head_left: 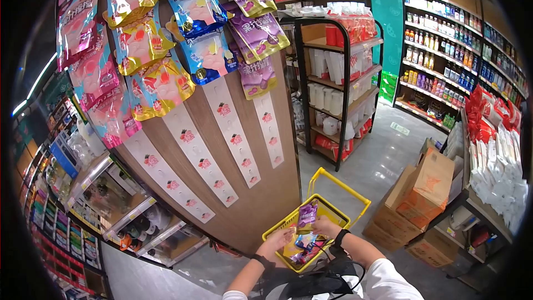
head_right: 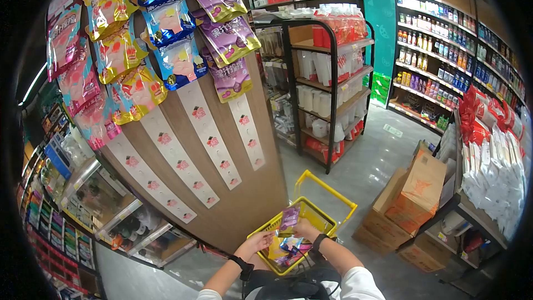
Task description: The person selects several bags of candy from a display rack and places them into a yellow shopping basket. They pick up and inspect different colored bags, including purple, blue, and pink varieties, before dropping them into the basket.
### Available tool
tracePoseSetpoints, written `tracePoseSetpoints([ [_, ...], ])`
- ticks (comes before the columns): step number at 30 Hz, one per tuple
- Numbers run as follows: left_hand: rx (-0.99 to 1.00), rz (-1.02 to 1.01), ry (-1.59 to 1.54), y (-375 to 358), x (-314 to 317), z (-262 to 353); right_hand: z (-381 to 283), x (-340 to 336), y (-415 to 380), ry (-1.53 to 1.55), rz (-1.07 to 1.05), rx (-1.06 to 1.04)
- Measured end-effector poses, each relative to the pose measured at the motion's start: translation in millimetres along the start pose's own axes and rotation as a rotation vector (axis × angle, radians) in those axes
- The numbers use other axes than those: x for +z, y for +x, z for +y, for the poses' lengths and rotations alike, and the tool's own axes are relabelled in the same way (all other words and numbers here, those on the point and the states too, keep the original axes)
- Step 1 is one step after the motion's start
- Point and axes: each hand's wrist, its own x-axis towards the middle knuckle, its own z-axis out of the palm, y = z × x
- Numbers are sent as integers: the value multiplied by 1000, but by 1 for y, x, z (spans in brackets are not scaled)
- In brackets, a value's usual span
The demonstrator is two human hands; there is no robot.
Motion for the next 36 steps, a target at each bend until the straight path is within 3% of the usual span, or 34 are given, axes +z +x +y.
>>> tracePoseSetpoints([
  [4,10,51,24,3,-8,-4,30,-10,22,-106,165,-14],
  [8,-27,59,56,-1,-19,-6,38,-29,13,-802,241,-279],
  [13,-27,11,67,-6,-34,-7,62,-38,19,-870,348,-367],
  [16,-8,52,103,-17,-31,-4,79,-48,30,-892,224,-324],
  [23,6,31,139,-18,-31,-11,102,-55,51,-907,172,-273],
  [26,13,23,170,-24,-31,-12,96,-65,61,-1031,41,-401],
  [29,56,-53,233,-62,9,24,45,-74,55,-1111,90,-300],
  [30,106,-130,208,-80,25,42,31,-82,58,-1040,132,-397],
  [31,218,-1,214,-58,2,53,16,-91,62,-968,172,-493],
  [35,412,32,395,-100,42,137,-106,-94,36,-921,270,-572],
  [36,462,24,442,-108,54,157,-128,-95,48,-856,308,-731],
])
